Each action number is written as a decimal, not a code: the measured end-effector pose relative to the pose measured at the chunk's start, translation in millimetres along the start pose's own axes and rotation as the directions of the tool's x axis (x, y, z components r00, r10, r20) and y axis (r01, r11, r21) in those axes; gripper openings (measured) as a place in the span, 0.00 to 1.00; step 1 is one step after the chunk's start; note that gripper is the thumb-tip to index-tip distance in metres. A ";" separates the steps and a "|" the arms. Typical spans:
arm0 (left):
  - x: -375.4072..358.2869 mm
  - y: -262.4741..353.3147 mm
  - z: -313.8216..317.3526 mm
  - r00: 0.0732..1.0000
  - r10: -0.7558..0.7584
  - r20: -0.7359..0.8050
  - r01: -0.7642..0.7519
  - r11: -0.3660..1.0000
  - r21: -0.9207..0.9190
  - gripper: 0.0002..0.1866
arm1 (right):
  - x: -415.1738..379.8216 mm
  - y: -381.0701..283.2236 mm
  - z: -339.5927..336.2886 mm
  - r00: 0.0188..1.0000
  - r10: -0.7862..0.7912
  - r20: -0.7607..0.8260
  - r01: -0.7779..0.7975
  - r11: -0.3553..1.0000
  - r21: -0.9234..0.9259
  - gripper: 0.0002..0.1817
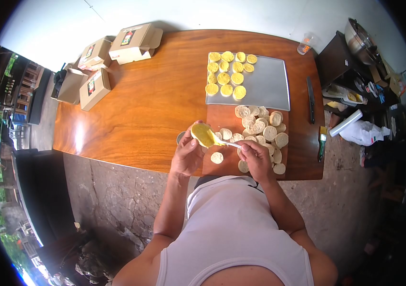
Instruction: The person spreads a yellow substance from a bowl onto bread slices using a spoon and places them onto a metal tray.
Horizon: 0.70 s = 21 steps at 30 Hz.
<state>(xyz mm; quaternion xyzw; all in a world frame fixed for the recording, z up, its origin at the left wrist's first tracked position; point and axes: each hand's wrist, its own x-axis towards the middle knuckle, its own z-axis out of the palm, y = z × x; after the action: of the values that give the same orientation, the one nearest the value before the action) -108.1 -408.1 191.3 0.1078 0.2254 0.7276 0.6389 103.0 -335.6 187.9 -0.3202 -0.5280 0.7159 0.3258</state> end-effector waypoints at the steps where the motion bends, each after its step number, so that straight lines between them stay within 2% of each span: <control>1: 0.9 -1.0 0.8 1.000 -0.001 0.000 0.001 1.000 0.001 0.31 | -0.6 0.7 2.7 1.000 0.014 -0.004 -0.014 0.999 0.044 0.13; 3: 3.1 -3.1 3.1 0.997 0.076 0.008 -0.076 0.996 0.036 0.30 | -1.5 2.5 6.9 1.000 0.027 -0.010 -0.026 0.996 0.088 0.12; 5: 4.2 -5.9 4.9 0.994 0.106 -0.015 -0.105 0.992 0.070 0.30 | -1.9 5.2 10.4 0.998 0.070 -0.002 -0.066 0.958 0.280 0.12; 6: 4.7 -7.2 5.8 0.990 0.138 -0.038 -0.133 0.985 0.105 0.30 | -1.8 5.4 12.6 0.998 0.069 -0.002 -0.065 0.958 0.281 0.12; 8: 5.0 -9.6 8.8 0.984 0.176 -0.041 -0.170 0.978 0.123 0.30 | -2.0 5.6 17.1 0.995 0.095 0.007 -0.088 0.892 0.444 0.14; 9: 5.3 -10.6 10.5 0.976 0.214 -0.044 -0.207 0.968 0.139 0.30 | -2.1 6.0 18.9 0.996 0.094 0.006 -0.087 0.892 0.444 0.14; 11: 5.8 -12.3 13.6 0.967 0.247 -0.056 -0.237 0.961 0.145 0.29 | -3.3 7.3 22.6 0.989 0.138 0.060 -0.146 0.784 0.603 0.11; 12: 6.3 -12.8 14.4 0.958 0.280 -0.068 -0.267 0.952 0.151 0.29 | -3.8 7.7 25.1 0.989 0.137 0.060 -0.145 0.784 0.603 0.11; 14: 9.2 -14.4 10.1 0.943 0.330 -0.043 -0.317 0.929 0.193 0.29 | -4.9 8.2 29.9 0.960 0.267 0.080 -0.242 0.659 0.712 0.07; 18: 14.2 -16.5 -5.0 0.908 0.419 0.006 -0.397 0.855 0.333 0.29 | -4.7 3.7 33.9 0.935 0.309 0.173 -0.325 0.552 0.768 0.05; 21: 12.0 -18.3 -3.5 0.915 0.400 0.050 -0.385 0.830 0.405 0.29 | -2.1 -5.1 36.9 0.913 0.317 0.258 -0.391 0.497 0.775 0.05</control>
<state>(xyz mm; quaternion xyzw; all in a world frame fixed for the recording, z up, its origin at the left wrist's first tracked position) -95.5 -395.5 178.1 0.2687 0.3564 0.7819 0.4352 75.3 -356.4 201.8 -0.2064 -0.0761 0.9402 0.2600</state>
